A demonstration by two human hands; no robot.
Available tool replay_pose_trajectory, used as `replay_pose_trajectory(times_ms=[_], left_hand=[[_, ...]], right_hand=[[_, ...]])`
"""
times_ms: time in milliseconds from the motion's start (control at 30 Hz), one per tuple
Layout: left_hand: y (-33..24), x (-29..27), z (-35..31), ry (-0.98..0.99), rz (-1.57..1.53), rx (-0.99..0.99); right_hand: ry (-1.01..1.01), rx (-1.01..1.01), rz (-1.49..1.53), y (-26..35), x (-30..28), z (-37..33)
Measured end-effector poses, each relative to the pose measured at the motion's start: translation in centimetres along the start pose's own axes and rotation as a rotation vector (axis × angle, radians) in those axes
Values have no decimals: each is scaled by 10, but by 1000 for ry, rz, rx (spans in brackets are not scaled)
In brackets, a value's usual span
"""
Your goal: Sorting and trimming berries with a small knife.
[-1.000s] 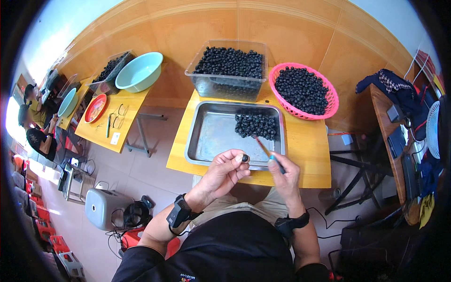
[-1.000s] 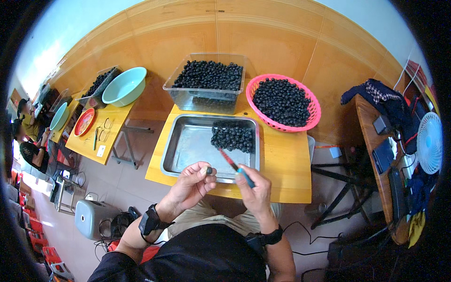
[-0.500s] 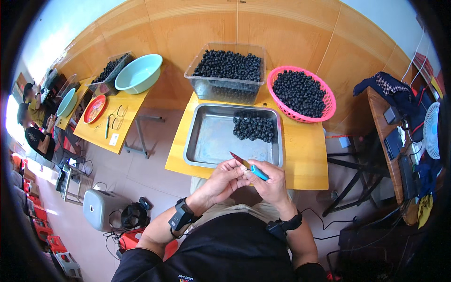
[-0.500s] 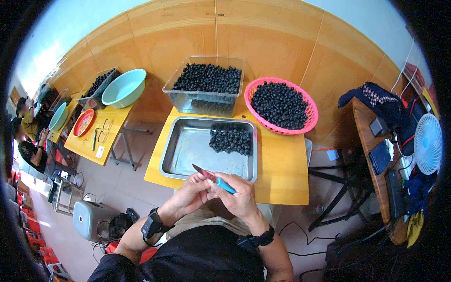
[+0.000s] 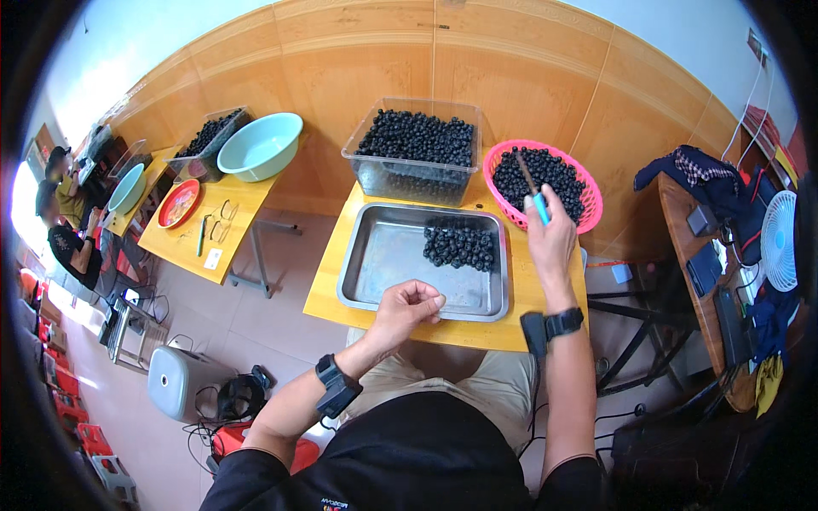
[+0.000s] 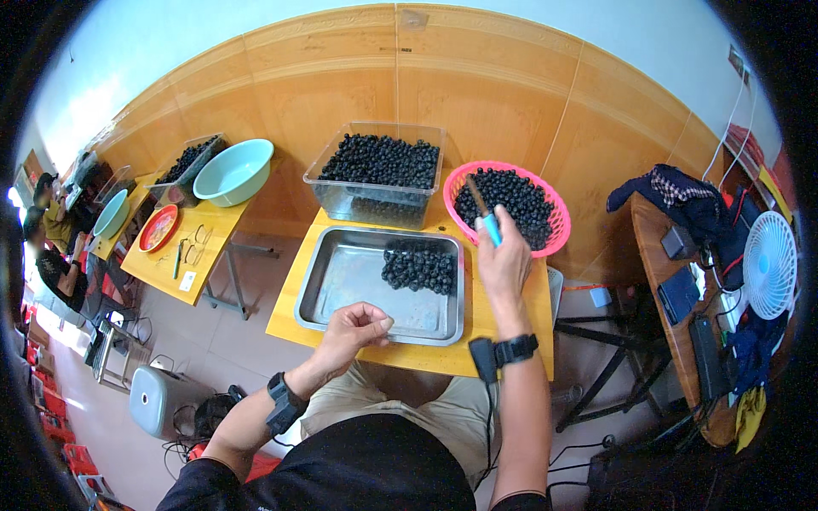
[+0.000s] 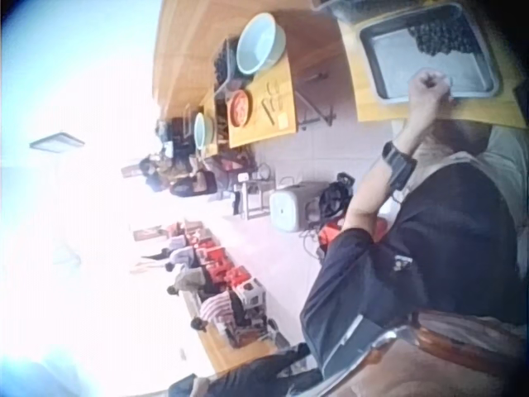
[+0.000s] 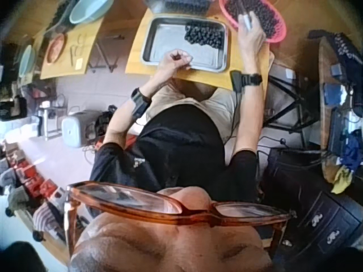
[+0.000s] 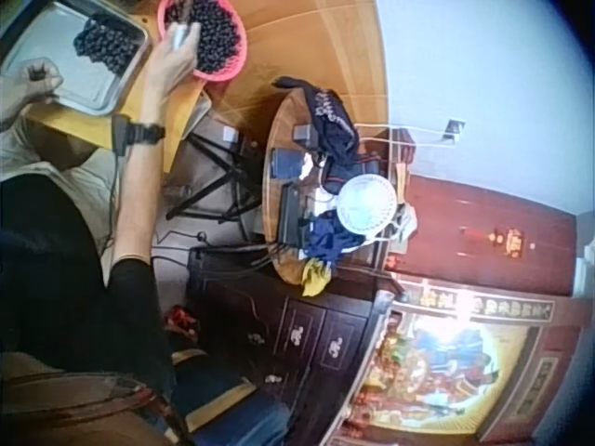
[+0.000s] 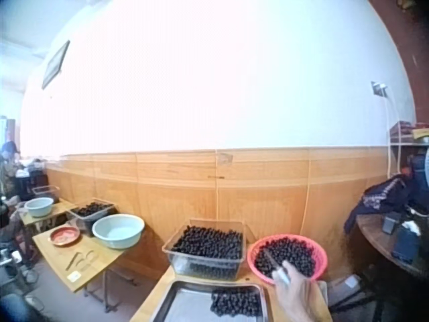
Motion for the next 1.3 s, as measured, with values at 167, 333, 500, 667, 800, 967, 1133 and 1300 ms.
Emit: replay_pose_trajectory(times_ms=[167, 333, 500, 667, 800, 967, 1133, 1300], left_hand=[[-7, -26, 26, -108, 419, 98], [-34, -38, 57, -213, 809, 132], [-29, -45, 96, -255, 1120, 105], [-21, -48, 112, -250, 1225, -21], [-16, -53, 115, -244, 1192, -21], [-12, -56, 110, -230, 1094, 50], [-10, -55, 95, -41, 506, 14], [-19, -33, 63, 54, 153, -76]], right_hand=[[55, 99, 67, -23, 9, -26], [145, 181, 148, -9, 17, -84], [133, 150, 282, -8, 18, -125], [122, 187, 308, -10, 6, -151], [142, 222, 312, -12, -1, -159], [160, 259, 376, -8, 4, -166], [177, 246, 441, -2, 11, -165], [217, 249, 484, 6, 20, -157]])
Point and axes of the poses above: each hand's wrist, its own z-axis towards the middle knuckle, its own x-axis out of the palm, y = z × x, the point moved 3 cm from there along z, towards the middle knuckle, and after that the axes turned 8 degrees about y, right-handed, at the moved point
